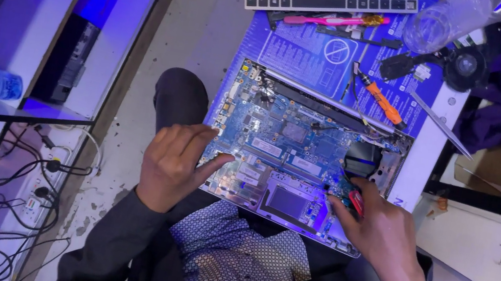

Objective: Disassembling a laptop to remove the motherboard, involving prying the keyboard and disconnecting internal cables.

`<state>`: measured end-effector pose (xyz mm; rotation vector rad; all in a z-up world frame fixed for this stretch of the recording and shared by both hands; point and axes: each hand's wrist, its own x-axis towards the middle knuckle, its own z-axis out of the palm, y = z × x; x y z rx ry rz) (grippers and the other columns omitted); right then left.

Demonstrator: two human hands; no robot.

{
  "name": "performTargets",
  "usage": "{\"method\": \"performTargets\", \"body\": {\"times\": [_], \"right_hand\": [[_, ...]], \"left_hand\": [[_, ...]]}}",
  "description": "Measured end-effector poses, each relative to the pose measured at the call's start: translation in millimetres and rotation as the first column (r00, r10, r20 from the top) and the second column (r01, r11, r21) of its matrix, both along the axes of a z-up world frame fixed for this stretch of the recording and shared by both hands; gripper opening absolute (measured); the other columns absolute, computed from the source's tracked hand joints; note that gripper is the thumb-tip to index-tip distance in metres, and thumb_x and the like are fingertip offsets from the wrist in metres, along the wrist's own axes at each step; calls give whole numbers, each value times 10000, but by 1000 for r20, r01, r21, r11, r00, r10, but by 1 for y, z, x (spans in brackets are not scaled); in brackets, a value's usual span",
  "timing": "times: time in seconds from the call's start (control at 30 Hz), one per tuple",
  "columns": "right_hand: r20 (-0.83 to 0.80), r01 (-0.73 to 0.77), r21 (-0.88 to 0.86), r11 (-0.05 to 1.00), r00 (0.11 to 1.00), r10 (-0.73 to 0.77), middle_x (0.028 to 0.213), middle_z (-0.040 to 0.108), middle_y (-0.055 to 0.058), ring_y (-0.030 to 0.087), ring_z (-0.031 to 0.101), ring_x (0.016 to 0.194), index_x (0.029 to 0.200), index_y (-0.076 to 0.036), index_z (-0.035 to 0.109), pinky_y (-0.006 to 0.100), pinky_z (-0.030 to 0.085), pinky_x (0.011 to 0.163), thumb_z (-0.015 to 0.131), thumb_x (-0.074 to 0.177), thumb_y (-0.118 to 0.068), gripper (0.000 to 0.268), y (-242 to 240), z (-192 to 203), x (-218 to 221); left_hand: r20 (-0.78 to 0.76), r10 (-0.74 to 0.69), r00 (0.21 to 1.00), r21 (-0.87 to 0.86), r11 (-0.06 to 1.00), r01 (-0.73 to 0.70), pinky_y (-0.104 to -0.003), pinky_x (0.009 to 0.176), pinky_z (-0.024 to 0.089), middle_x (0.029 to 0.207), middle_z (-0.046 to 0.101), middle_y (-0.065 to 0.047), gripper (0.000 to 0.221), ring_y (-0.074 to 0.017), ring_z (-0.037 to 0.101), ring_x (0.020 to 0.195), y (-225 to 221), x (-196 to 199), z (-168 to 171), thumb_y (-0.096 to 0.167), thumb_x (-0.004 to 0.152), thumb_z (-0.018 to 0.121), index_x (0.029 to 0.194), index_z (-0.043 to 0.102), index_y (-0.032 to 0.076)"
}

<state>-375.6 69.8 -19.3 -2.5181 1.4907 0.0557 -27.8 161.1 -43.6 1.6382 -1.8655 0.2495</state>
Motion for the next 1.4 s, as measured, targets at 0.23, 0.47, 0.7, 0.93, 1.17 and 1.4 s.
{"method": "performTargets", "body": {"times": [0.23,0.47,0.7,0.93,1.17,1.4], "right_hand": [[187,55,-63,996,981,-43,416,574,70,323,653,452,1045,-202,731,399,558,551,818,755,-534,449,-2,-10,-3],[290,57,-31,998,956,-45,366,528,40,279,607,381,999,-181,736,347,529,488,843,754,-501,417,-7,-12,-4],[298,39,33,999,953,-47,393,580,63,281,621,386,1004,-149,753,354,532,497,873,725,-435,417,-10,-8,-6],[286,41,69,997,956,-59,413,594,94,288,620,378,1005,-118,759,335,515,477,898,702,-438,462,-12,0,-2],[276,34,55,998,960,-48,433,616,89,295,639,404,1044,-169,762,357,534,496,882,713,-415,428,-9,-4,-6],[223,-111,-44,993,968,118,561,532,8,168,537,422,1244,-103,718,353,436,426,795,846,-431,521,-4,3,-9]], "left_hand": [[188,-175,966,77,984,163,-361,685,577,1041,723,-145,359,-289,738,870,-20,13,17,370,942,764,1073,735,37],[489,-377,786,77,917,391,-276,632,593,901,735,-103,183,-226,766,773,-35,34,0,293,1019,655,1006,718,122],[505,-413,758,-12,875,484,-275,600,603,836,720,-99,147,-236,770,734,-34,37,-9,242,1023,648,950,690,121],[443,-396,805,-114,865,488,-249,541,567,841,736,-123,122,-167,702,595,-27,35,-22,194,979,709,886,697,115],[426,-410,807,-65,875,479,-252,538,558,838,739,-117,116,-154,692,582,-29,33,-13,154,1000,669,894,703,121],[391,-443,807,-32,869,494,-275,533,474,848,704,-105,244,-133,620,632,-36,34,2,212,1006,774,860,624,88]]}}
